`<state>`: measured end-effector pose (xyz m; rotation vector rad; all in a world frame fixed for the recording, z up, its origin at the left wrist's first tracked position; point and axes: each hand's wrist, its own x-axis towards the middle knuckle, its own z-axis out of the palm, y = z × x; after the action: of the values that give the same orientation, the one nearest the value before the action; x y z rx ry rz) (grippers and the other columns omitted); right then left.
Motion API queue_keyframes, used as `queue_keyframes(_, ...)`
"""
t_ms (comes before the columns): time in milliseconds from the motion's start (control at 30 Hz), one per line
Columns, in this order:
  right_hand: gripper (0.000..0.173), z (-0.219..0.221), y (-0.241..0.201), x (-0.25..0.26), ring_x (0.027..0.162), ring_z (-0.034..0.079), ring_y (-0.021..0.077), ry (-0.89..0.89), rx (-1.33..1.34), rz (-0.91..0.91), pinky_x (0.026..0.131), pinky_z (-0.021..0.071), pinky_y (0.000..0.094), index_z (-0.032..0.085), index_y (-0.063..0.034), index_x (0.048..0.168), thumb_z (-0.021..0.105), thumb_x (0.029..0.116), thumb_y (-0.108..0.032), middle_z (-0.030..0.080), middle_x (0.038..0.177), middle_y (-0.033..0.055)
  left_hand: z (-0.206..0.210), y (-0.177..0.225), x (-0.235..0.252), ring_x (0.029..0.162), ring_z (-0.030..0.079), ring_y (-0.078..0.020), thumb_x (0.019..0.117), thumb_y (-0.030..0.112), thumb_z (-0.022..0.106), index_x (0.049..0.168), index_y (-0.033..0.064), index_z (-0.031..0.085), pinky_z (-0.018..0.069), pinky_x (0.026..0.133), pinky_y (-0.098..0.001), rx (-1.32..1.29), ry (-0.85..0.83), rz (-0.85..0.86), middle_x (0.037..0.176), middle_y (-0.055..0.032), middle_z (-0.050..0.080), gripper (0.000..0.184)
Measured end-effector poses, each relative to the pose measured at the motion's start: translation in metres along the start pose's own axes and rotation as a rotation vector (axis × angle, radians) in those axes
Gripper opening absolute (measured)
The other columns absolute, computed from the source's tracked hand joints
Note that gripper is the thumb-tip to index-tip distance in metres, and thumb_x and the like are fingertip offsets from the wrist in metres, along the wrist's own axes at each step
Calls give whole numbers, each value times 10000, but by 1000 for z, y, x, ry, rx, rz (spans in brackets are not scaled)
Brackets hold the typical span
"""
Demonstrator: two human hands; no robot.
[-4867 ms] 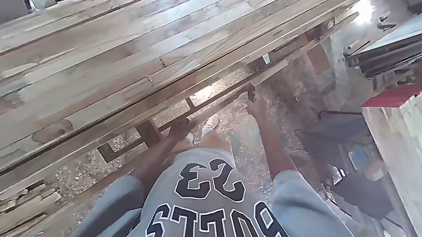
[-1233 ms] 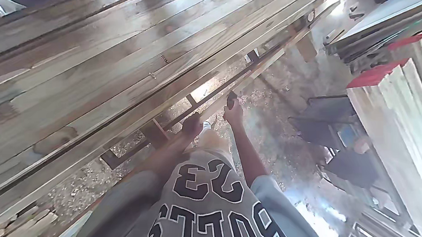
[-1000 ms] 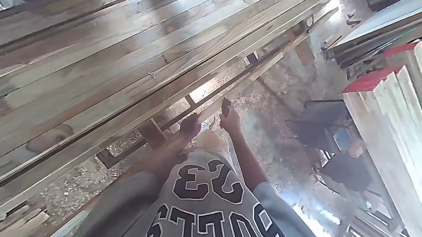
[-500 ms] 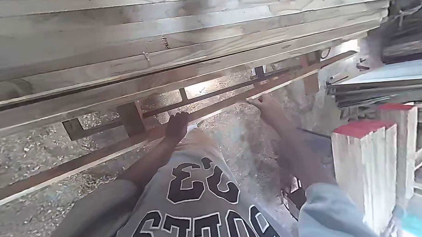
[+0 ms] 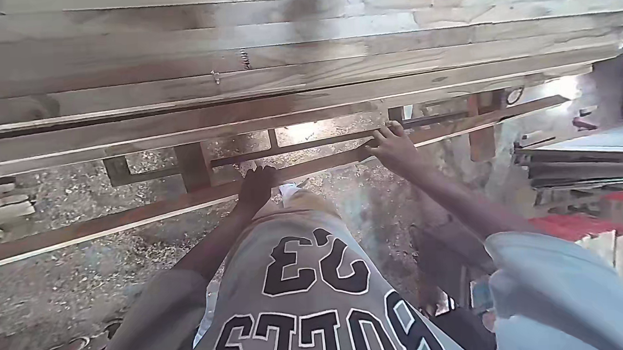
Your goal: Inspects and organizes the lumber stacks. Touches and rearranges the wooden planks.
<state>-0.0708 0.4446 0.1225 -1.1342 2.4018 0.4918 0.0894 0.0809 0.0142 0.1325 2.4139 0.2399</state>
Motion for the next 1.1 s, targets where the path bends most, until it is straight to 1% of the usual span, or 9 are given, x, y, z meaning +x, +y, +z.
queue_keyframes(233,155,-9,6,-56,1172,609,421,-162,72,496,1133,338,648,763,-40,926,611,944,-13,684,1155,215,-7,1,2,1178,620,-408,892,65,627,1269,29,612,493,979,-592,18,1,7,1260,-202,647,379)
queue_keyframes(333,285,20,-6,-89,1170,610,435,-211,612,758,1016,425,673,767,-160,1175,626,937,-93,661,1246,230,-29,-8,9,1193,624,-425,902,149,624,1338,65,576,507,950,-643,-51,-127,22,1285,-207,642,446)
queue_keyframes(400,334,56,-38,-101,1123,669,316,-198,1128,853,987,508,522,664,-70,1336,530,1040,-150,686,1249,198,-38,-21,23,1155,649,-440,902,217,627,1339,93,586,514,901,-679,-112,-203,65,1223,-223,672,456)
queue_keyframes(467,364,97,-96,-97,906,712,214,27,1643,952,787,601,387,553,-17,1396,493,1085,-197,699,1139,157,-32,-37,40,1151,646,-435,864,256,676,1337,89,607,501,933,-680,-154,-222,150,1196,-230,681,507)
queue_keyframes(567,407,110,-173,-71,860,725,202,372,1999,1006,680,598,356,495,-29,1462,446,1104,-216,714,1152,155,-28,-51,54,1136,646,-427,842,302,752,1381,53,582,490,973,-657,-239,-271,233,1199,-254,671,618)
queue_keyframes(700,410,91,-211,-38,986,716,225,586,1752,1040,822,620,367,520,2,1467,468,1080,-125,644,1267,215,-30,-65,68,1261,577,-374,856,280,822,1447,-3,485,447,1077,-568,-384,-377,276,1397,-264,564,737)
queue_keyframes(833,411,69,-208,-5,1066,679,322,600,1271,1077,911,579,449,616,-96,1427,584,1020,-148,646,1248,233,-57,-50,65,1474,402,-335,834,86,803,1645,220,214,360,1177,-550,-518,-474,218,1623,-183,368,1012)
queue_keyframes(900,400,65,-211,17,1067,686,358,558,1179,1070,905,581,486,625,-130,1423,583,1028,-184,639,1278,239,-61,-51,67,1447,430,-340,858,94,770,1641,205,220,373,1156,-563,-526,-529,179,1599,-203,392,964)
queue_keyframes(1100,443,24,-216,27,1077,685,372,57,1029,1041,896,584,502,555,-228,1479,508,1041,-182,564,1372,241,-56,-59,72,1032,637,-195,839,95,749,1529,142,391,541,896,-407,-712,-606,114,1279,-150,612,779)
